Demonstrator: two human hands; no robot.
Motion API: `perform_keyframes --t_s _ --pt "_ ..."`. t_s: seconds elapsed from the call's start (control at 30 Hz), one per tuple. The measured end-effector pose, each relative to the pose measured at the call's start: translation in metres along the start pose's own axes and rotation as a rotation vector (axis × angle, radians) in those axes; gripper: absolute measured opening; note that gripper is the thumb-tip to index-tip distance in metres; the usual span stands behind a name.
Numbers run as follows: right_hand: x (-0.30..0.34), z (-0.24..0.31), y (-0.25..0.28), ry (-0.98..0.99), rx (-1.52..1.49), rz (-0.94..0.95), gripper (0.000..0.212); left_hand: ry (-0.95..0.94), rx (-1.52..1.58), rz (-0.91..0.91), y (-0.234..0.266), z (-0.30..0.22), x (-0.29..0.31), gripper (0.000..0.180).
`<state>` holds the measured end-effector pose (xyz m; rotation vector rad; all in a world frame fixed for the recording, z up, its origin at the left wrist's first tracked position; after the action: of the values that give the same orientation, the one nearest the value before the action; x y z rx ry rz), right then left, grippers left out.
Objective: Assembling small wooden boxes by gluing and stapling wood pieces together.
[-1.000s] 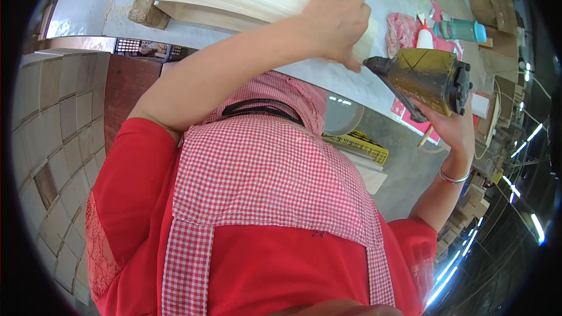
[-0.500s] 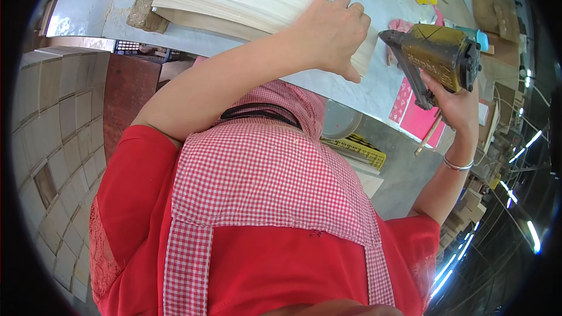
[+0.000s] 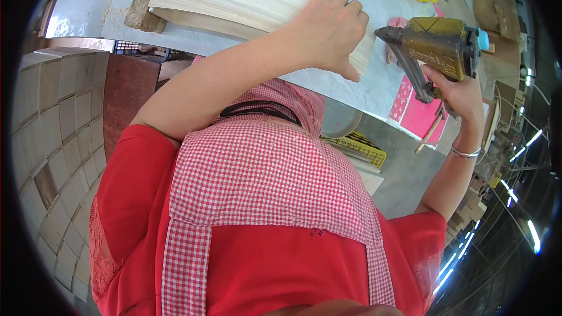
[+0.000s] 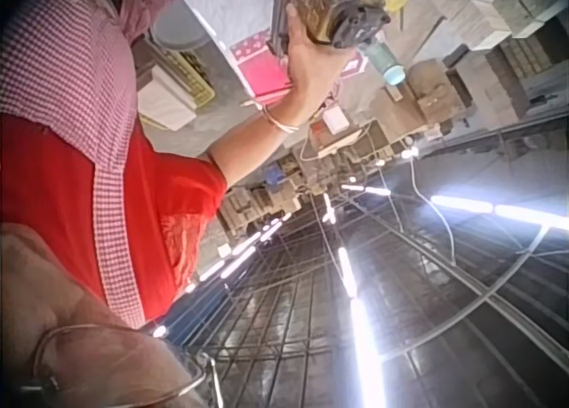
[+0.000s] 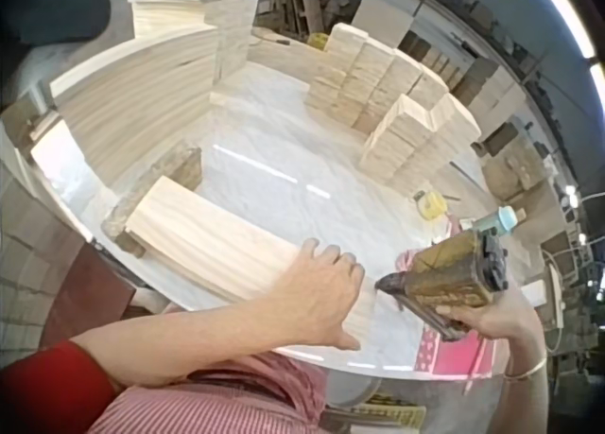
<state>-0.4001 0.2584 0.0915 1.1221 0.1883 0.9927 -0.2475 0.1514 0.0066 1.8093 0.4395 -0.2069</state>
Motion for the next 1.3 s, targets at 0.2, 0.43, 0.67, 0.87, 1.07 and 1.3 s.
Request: perform_keyframes --t_s 0.2,0.43,0.67,0.87,1.07,1.3 --pt "0.018 -0.017 0.005 0.139 -0.055 -0.116 0.044 -0.362 0.283 -0.388 0.045 -0.039 0.060 0.032" --pt "0.060 -0.058 0.013 -0.001 -0.108 -0.200 0.046 0.341 -0.011 0.408 -0.036 0.093 0.129 0.048" --pt "0.096 -0.081 0.022 -0.008 -0.101 -0.283 0.037 0.146 0.475 0.241 -0.105 0.057 0.090 0.069" --pt "0.109 -0.079 0.029 0.025 -0.062 -0.333 0.036 0.154 0.246 0.350 -0.055 0.051 0.103 0.070" --pt "0.105 -0.086 0.028 0.031 -0.095 -0.380 0.033 0.044 0.396 0.210 -0.073 0.037 0.085 0.059" --pt "0.098 -0.055 0.036 -0.004 0.066 -0.315 0.033 -0.175 0.339 0.209 -0.075 -0.045 0.052 0.046"
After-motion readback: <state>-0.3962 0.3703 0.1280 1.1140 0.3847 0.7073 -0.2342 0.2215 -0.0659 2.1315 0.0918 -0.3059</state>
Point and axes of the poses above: each hand's wrist, its own x-axis away from the middle knuckle, its own y-axis out of the back of the hand, z = x × y, the point moved 9 cm from there along -x, towards the middle knuckle, and after that the axes turned 5 degrees about -y, right-handed, at the moved point
